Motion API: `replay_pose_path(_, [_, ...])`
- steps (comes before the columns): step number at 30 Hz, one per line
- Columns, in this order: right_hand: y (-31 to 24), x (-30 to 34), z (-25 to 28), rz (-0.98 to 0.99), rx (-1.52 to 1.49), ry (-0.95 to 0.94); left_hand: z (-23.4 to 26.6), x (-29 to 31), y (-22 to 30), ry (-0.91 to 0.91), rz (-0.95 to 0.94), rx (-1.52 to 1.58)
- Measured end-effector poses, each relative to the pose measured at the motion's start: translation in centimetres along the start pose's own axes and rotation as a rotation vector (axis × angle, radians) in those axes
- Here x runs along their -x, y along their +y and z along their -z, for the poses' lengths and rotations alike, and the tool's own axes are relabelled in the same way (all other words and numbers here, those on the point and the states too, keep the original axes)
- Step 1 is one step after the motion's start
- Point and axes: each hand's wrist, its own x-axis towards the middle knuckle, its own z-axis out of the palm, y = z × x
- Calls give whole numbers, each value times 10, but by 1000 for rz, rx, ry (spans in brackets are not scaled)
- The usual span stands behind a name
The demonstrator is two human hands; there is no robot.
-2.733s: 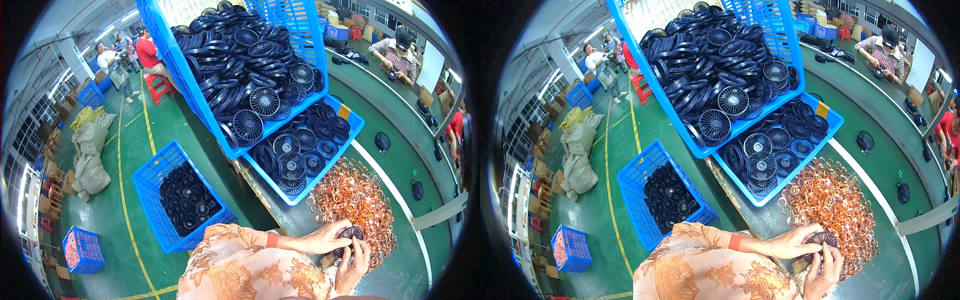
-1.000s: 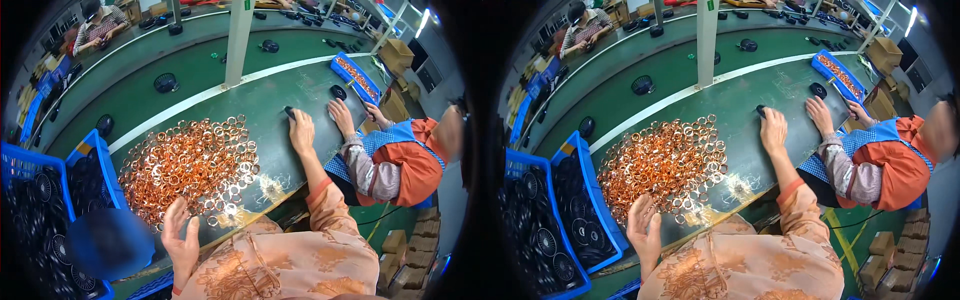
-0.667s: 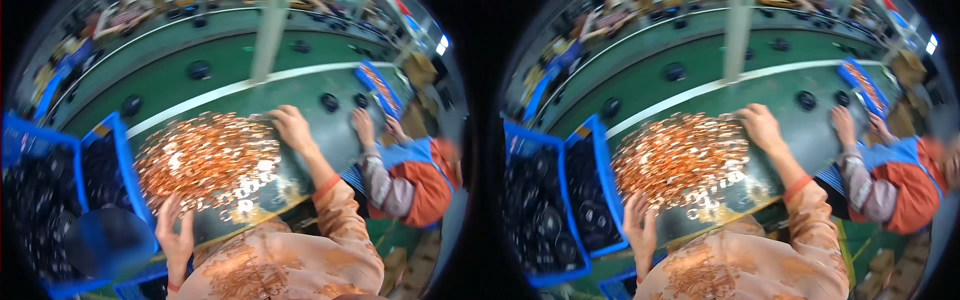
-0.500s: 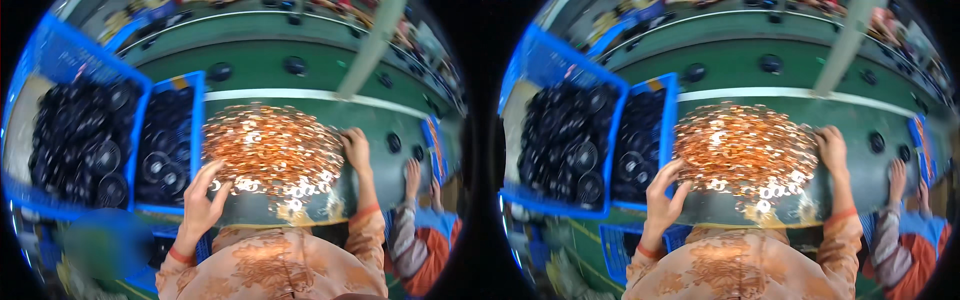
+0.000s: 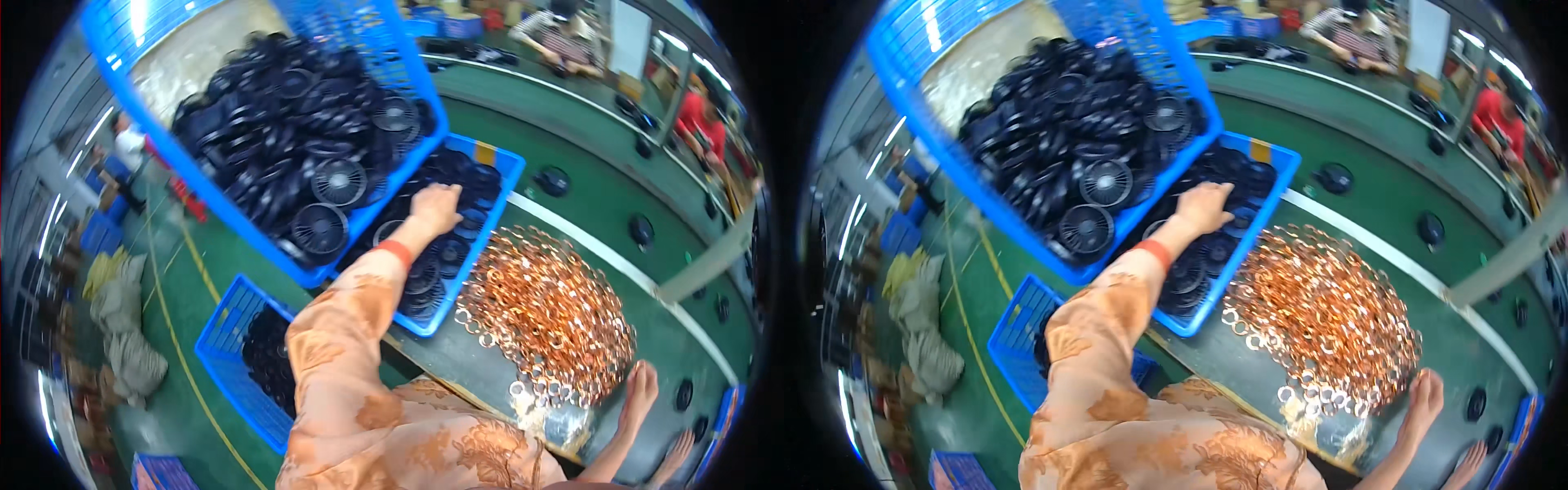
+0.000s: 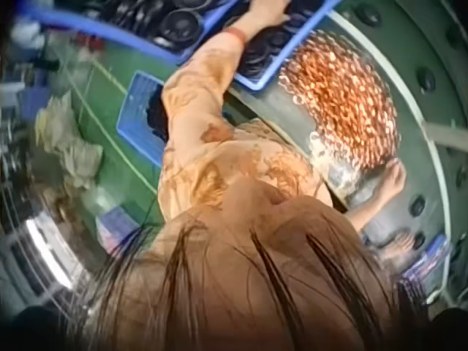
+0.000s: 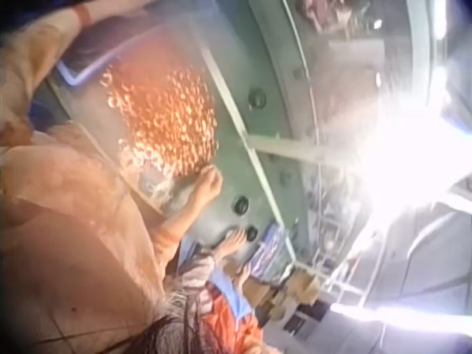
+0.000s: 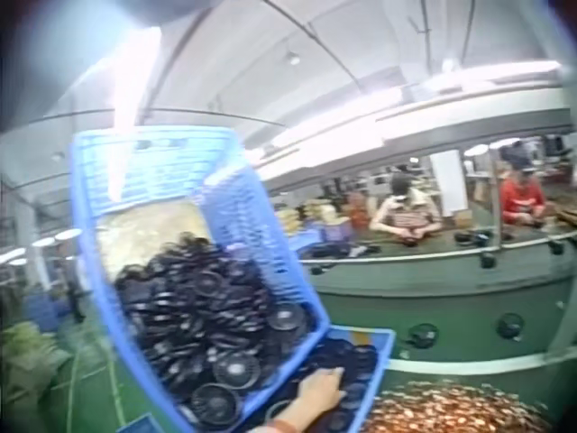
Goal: Assemble electronic fan components by placing copper rings onto plastic frames on an assembly line.
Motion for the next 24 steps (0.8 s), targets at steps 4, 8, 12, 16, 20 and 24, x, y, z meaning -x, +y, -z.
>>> replay_pose_path(4, [4, 21, -12, -106, -111, -160, -13, 0, -8, 128, -28, -66])
replay_pose_path(8, [-20, 54, -53, -30, -71, -223, 7, 21, 11, 258, -105, 149])
replay_pose_path(12, [-55, 76, -98, 74, 97, -223, 45, 42, 65, 282, -197, 580])
replay_pose_path(16, [-65, 80, -142, -59, -44, -355, 70, 110, 109, 29, -145, 1198])
replay_pose_path(20, [-67, 92, -139, -127, -333, -399, 33, 156, 155, -223, -111, 1569])
replay_pose_path(24, [-71, 105, -134, -157, -372, -390, 8, 183, 182, -453, 190, 1864])
